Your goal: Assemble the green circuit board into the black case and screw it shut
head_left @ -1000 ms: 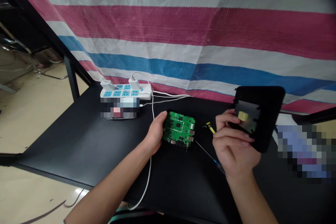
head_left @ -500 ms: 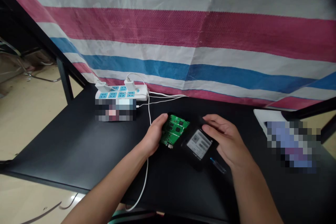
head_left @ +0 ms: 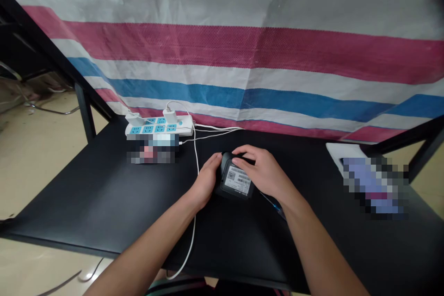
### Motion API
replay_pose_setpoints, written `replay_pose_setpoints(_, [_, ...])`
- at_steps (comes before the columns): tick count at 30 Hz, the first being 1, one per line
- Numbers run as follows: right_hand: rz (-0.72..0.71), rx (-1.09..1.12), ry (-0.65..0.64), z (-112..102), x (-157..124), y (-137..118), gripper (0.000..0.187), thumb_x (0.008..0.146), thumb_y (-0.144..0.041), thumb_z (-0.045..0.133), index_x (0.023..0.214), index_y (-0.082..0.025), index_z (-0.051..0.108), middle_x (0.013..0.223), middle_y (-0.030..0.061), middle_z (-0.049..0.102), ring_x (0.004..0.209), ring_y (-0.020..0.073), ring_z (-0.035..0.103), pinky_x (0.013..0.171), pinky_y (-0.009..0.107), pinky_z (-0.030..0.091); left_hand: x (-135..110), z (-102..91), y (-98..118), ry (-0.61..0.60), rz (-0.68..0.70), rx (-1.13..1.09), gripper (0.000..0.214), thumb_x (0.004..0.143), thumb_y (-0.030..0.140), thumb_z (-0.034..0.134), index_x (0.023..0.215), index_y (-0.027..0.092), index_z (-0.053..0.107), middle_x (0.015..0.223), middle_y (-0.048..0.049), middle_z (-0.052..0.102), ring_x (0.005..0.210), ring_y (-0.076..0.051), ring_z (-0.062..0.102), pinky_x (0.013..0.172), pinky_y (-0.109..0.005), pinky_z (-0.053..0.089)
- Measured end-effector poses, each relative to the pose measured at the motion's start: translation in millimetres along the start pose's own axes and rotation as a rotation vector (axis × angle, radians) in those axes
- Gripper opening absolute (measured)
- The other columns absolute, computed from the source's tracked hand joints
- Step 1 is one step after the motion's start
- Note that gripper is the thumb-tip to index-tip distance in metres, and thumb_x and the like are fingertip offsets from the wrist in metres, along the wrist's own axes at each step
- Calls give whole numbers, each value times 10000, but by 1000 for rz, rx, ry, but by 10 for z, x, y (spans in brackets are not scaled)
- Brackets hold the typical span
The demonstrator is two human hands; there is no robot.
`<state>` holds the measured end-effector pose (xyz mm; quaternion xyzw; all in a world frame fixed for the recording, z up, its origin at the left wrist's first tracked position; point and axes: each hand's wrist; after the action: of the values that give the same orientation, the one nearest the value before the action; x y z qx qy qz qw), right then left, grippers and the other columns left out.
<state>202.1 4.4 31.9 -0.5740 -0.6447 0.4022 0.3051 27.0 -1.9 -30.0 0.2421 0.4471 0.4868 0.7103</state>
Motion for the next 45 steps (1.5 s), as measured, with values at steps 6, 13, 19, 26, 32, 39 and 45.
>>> replay_pose_setpoints(6, [-24,-171,22,-1,78,-78,204,940,-369,701,1108,-300,794,1068,57,839,974,278,802,813,380,579,-40,32,28,-7,-66,-65,445,905,573,793,1042,149,780,939,-96,807,960,-291,765,877,-364,589])
replay_pose_setpoints(13, [-49,-114,-35,-16,112,-116,191,956,-355,690,1111,-292,782,1041,44,844,897,254,795,815,386,572,-52,54,54,-28,-135,-113,450,986,565,712,1051,126,783,922,-118,808,918,-294,782,853,-377,605])
replay_pose_setpoints(19, [-37,-284,36,49,74,-147,217,969,-405,687,1145,-333,792,1080,62,820,1020,296,775,880,440,559,-49,27,30,-3,-116,-117,455,967,584,746,1077,143,773,951,-99,810,950,-284,778,875,-365,595])
replay_pose_setpoints(26, [-266,-398,203,139,-11,-137,224,999,-425,671,1143,-302,792,1129,75,736,1069,276,720,977,466,562,-104,63,71,-107,-5,-97,562,766,632,930,1063,196,738,959,-53,791,995,-272,755,850,-322,568])
replay_pose_setpoints(32, [-430,-512,438,316,-53,-66,279,1008,-401,659,1228,-274,774,1254,126,692,1208,336,622,1054,522,519,-126,84,55,-60,77,-83,521,794,607,926,1075,205,751,1045,-50,792,1140,-284,713,968,-334,558])
replay_pose_setpoints(39, [-221,-185,712,269,-168,52,361,991,-488,654,1292,-295,703,1297,118,720,1190,338,644,1033,543,508,-79,42,36,-11,91,-86,557,824,668,882,1087,191,762,1046,-83,795,1066,-292,737,954,-367,578])
replay_pose_setpoints(45, [107,195,338,342,-171,282,618,962,-687,637,1411,-262,625,1186,108,782,1111,300,747,967,441,595,7,-34,-39,62,222,87,501,940,689,750,1053,201,763,972,-57,775,967,-239,703,877,-303,544])
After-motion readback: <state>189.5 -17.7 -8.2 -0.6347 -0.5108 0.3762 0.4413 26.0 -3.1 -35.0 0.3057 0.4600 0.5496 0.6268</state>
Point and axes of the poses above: each hand's wrist, its own x-axis towards the middle knuckle, its own z-axis out of the palm, y = z × x
